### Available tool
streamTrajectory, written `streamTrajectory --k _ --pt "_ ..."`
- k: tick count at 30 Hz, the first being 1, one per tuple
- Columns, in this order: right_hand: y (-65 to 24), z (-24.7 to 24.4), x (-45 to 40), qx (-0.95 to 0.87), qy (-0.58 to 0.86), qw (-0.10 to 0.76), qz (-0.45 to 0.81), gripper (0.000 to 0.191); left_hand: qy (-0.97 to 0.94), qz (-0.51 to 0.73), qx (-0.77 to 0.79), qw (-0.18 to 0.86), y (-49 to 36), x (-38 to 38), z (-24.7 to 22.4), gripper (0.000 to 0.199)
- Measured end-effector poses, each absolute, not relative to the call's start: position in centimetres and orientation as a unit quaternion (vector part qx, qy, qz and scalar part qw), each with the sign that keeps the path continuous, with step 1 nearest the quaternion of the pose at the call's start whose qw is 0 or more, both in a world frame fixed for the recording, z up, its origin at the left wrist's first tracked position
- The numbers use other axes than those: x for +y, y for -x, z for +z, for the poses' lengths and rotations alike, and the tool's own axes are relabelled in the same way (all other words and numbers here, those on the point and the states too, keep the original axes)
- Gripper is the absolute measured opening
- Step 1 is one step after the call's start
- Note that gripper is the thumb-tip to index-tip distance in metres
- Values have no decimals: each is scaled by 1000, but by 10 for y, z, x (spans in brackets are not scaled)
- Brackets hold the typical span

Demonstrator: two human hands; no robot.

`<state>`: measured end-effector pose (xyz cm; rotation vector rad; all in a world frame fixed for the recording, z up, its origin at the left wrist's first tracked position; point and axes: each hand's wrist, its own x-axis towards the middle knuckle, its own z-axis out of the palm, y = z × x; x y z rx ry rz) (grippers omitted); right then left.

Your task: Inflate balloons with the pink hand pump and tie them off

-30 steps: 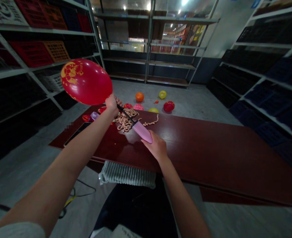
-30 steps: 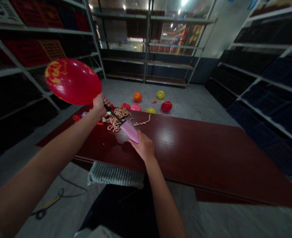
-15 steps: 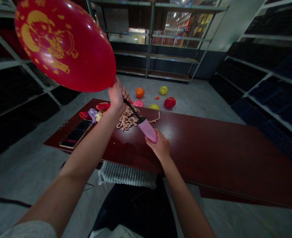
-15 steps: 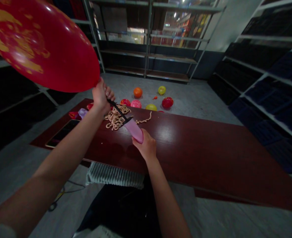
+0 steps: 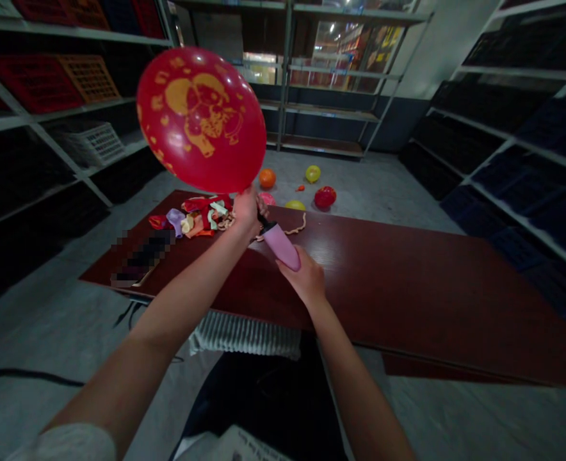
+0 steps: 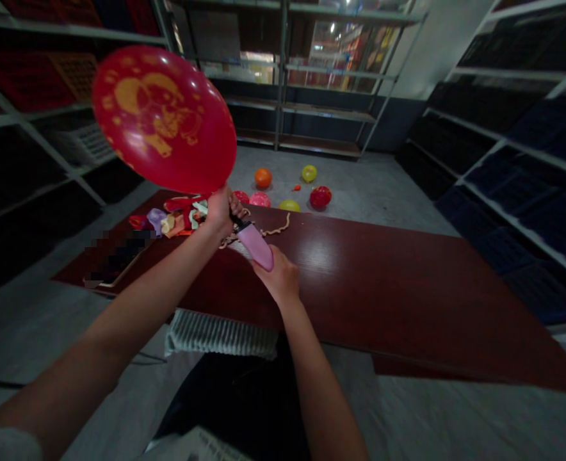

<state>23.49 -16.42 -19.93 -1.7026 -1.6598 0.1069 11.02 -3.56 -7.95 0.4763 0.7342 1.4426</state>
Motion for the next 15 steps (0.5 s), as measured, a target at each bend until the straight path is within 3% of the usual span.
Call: streamTrajectory --k 7,15 --pt "-229 -201 -162 -727 613 311 -12 50 -145 650 370 648 -53 -22 -81 42" --pt "-237 -191 -149 -757 574 311 2 55 -150 707 353 594 23 5 -46 38"
